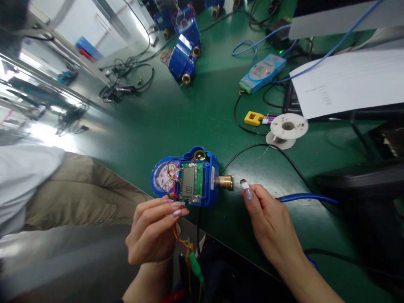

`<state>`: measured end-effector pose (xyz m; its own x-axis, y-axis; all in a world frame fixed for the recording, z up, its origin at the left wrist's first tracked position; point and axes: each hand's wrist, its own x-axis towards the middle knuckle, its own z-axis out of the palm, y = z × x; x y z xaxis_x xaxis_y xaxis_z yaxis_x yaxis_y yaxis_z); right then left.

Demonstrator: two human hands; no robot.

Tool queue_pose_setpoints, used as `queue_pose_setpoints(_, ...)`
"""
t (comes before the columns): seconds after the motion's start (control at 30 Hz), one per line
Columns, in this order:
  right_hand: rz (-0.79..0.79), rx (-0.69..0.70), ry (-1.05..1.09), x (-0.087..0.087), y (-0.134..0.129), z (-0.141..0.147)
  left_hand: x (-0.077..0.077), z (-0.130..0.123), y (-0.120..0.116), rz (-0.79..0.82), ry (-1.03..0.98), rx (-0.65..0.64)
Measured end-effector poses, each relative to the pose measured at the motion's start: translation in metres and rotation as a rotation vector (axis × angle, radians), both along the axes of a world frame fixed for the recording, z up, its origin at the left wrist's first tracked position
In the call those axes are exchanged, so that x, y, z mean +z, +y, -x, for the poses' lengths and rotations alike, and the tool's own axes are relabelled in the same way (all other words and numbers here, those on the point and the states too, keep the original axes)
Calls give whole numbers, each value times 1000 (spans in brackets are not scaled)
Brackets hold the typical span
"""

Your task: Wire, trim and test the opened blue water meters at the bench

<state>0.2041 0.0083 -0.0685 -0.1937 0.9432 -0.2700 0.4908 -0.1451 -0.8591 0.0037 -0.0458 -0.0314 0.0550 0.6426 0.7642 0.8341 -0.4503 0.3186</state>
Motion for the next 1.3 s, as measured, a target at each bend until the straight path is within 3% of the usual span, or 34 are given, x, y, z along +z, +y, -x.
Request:
queue_pose_setpoints(0.47, 43, -5, -33, -6, -1, -4, 11, -3, 0, 73, 78, 19)
queue_pose_setpoints(0.8, 14, -2, -51, -1, 0, -3, 6, 4, 5, 94, 19, -68)
queue_pose_setpoints(1.03, -107, 27, -181, 2, 5, -2, -3, 17, 11, 46, -31, -177)
queue_pose_setpoints(1.2, -336, 18, -501, -12, 7, 2, -4, 17, 14, 18, -15, -186)
queue_pose_setpoints(1.3, -424, 1, -545, -19, 7, 6, -7, 18, 16, -13, -13, -196)
